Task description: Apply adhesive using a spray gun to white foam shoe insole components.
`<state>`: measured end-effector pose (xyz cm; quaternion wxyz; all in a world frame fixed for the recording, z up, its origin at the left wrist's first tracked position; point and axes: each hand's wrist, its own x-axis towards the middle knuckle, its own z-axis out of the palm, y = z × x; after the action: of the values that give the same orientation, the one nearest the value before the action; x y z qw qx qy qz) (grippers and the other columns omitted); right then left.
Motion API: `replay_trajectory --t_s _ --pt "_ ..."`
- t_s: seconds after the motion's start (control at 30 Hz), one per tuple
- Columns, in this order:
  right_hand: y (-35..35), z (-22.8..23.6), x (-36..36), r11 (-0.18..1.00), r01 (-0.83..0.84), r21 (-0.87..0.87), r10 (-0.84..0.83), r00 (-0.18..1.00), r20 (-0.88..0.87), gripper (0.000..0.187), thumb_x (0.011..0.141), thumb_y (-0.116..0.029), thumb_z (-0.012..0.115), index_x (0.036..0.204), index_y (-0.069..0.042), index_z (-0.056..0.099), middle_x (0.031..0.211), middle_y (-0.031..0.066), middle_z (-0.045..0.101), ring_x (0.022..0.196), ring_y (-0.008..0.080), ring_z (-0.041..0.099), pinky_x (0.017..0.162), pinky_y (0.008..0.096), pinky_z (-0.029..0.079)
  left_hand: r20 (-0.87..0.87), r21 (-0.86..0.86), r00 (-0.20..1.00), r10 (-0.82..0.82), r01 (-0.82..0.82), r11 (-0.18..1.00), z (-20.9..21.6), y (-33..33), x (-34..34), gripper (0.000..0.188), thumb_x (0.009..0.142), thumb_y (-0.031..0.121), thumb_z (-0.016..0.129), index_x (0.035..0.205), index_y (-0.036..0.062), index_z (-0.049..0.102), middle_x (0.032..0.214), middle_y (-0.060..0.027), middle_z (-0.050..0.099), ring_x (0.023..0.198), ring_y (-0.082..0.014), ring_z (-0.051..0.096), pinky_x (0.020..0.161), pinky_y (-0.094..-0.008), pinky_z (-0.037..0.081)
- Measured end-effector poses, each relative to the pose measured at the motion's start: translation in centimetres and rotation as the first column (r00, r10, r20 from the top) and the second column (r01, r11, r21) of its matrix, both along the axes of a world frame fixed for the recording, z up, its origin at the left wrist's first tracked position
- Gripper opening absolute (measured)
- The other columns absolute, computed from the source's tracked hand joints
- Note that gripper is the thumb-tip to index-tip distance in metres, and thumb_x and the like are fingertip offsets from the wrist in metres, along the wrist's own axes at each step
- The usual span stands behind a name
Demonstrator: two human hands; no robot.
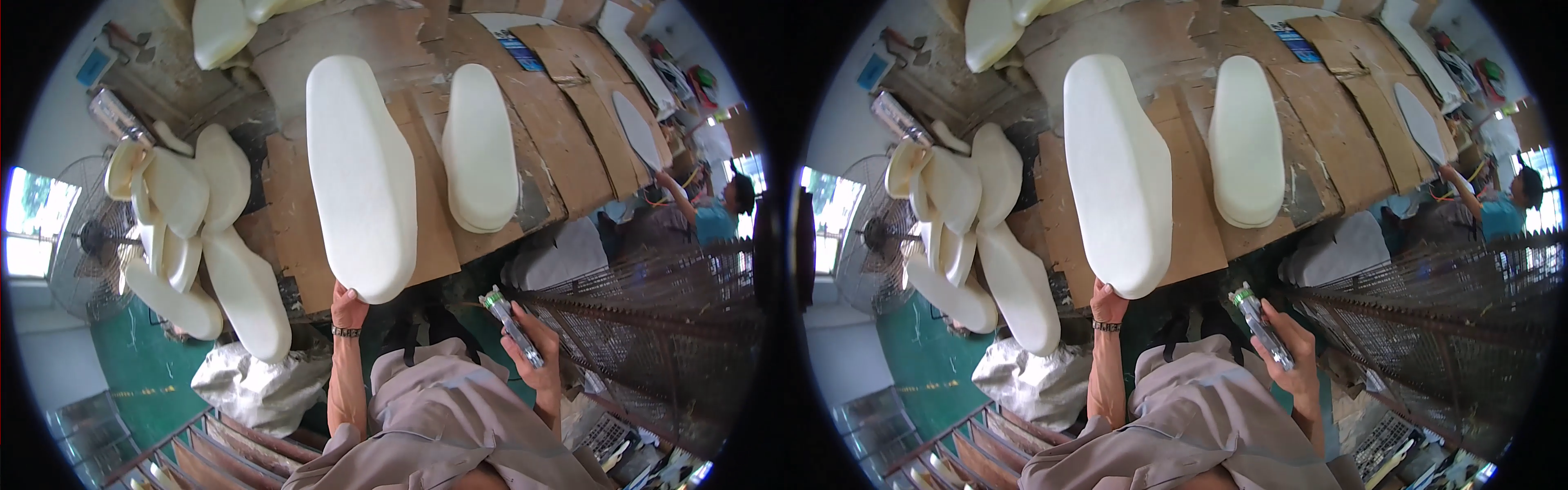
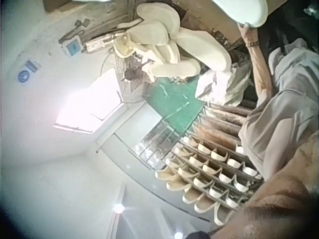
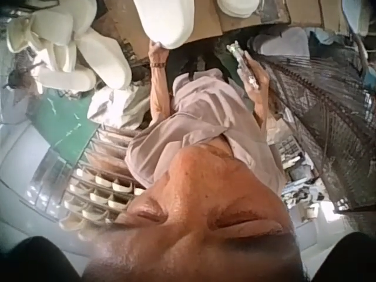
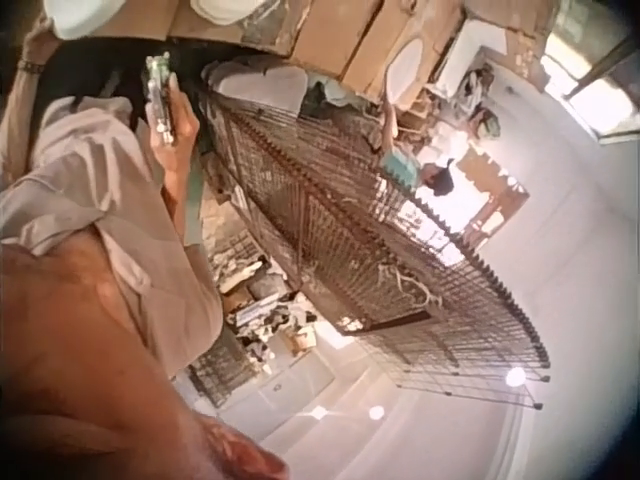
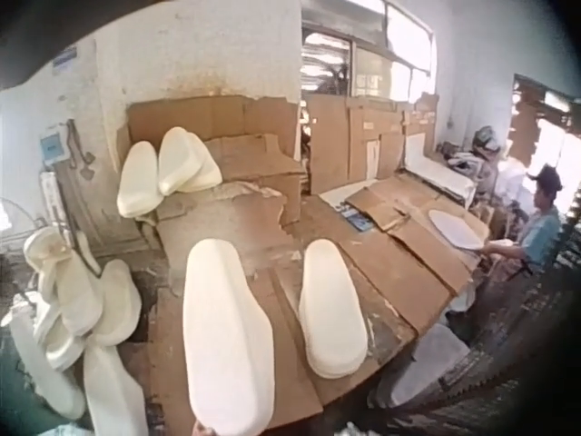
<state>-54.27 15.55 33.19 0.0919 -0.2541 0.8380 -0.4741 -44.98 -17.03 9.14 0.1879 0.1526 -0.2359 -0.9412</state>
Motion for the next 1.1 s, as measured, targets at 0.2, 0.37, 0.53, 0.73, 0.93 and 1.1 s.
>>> replay_trajectory --t_s 0.2,0.37,0.53,0.73,0.93,1.1 --pt "-3.5 -5.4 -5.0 0.994 -0.092 -0.061 0.100 0.986 0.133 0.050 0.089 -0.004 0.071 0.136 0.003 0.058 0.097 0.0094 0.069 0.084 0.0145 0.065 0.078 0.0293 0.053 0.022 -0.019 0.986 0.163 -0.162 0.987 2.8 0.5 2.0 0.079 0.075 0.012 0.080 0.145 0.0007 0.044 0.141 -0.0142 0.055 0.131 -0.0317 0.053 0.113 -0.0489 0.041" --pt "-9.6 -13.7 -10.1 0.983 -0.182 0.033 0.184 0.978 -0.102 0.059 0.085 -0.006 0.072 0.140 0.003 0.051 0.103 0.0192 0.065 0.089 0.0369 0.066 0.080 0.0430 0.052 0.066 -0.083 0.937 0.342 -0.336 0.938 5.6 2.0 3.8 0.081 0.075 0.012 0.079 0.146 -0.0012 0.042 0.142 -0.0155 0.055 0.131 -0.0313 0.054 0.114 -0.0479 0.040" --pt "-17.5 -25.9 -15.9 0.914 -0.194 0.356 0.307 0.905 -0.294 0.071 0.088 -0.009 0.065 0.150 0.005 0.034 0.138 0.0263 0.046 0.125 0.0456 0.047 0.097 0.0488 0.048 0.101 -0.121 0.878 0.468 -0.457 0.881 6.4 4.8 5.7 0.082 0.075 0.011 0.077 0.146 -0.0027 0.040 0.142 -0.0164 0.054 0.132 -0.0320 0.053 0.116 -0.0474 0.039" --pt "-18.5 -31.2 -16.2 0.667 -0.338 0.664 0.613 0.756 -0.231 0.076 0.088 -0.016 0.066 0.150 0.010 0.030 0.163 0.0252 0.019 0.151 0.0441 0.016 0.111 0.0552 0.036 0.157 -0.094 0.785 0.599 -0.592 0.800 6.0 7.4 10.6 0.088 0.073 0.006 0.076 0.150 -0.0008 0.036 0.144 -0.0149 0.052 0.135 -0.0309 0.050 0.115 -0.0450 0.040" --pt "-18.3 -32.3 -16.7 0.697 -0.240 0.675 0.546 0.788 -0.285 0.071 0.086 -0.015 0.065 0.147 0.009 0.037 0.163 0.0252 0.019 0.152 0.0459 0.014 0.108 0.0574 0.039 0.233 -0.173 0.789 0.568 -0.541 0.823 5.1 6.4 12.3 0.089 0.069 0.012 0.080 0.148 -0.0004 0.039 0.141 -0.0126 0.054 0.132 -0.0271 0.051 0.113 -0.0407 0.039" --pt "-18.7 -30.0 -13.6 0.798 -0.336 0.501 0.443 0.890 -0.107 0.068 0.089 -0.025 0.066 0.145 0.005 0.043 0.147 0.0269 0.047 0.137 0.0454 0.044 0.112 0.0529 0.039 0.267 -0.142 0.850 0.454 -0.431 0.891 3.7 4.0 13.1 0.092 0.069 0.010 0.082 0.148 0.0000 0.037 0.141 -0.0124 0.054 0.132 -0.0286 0.052 0.112 -0.0434 0.042"
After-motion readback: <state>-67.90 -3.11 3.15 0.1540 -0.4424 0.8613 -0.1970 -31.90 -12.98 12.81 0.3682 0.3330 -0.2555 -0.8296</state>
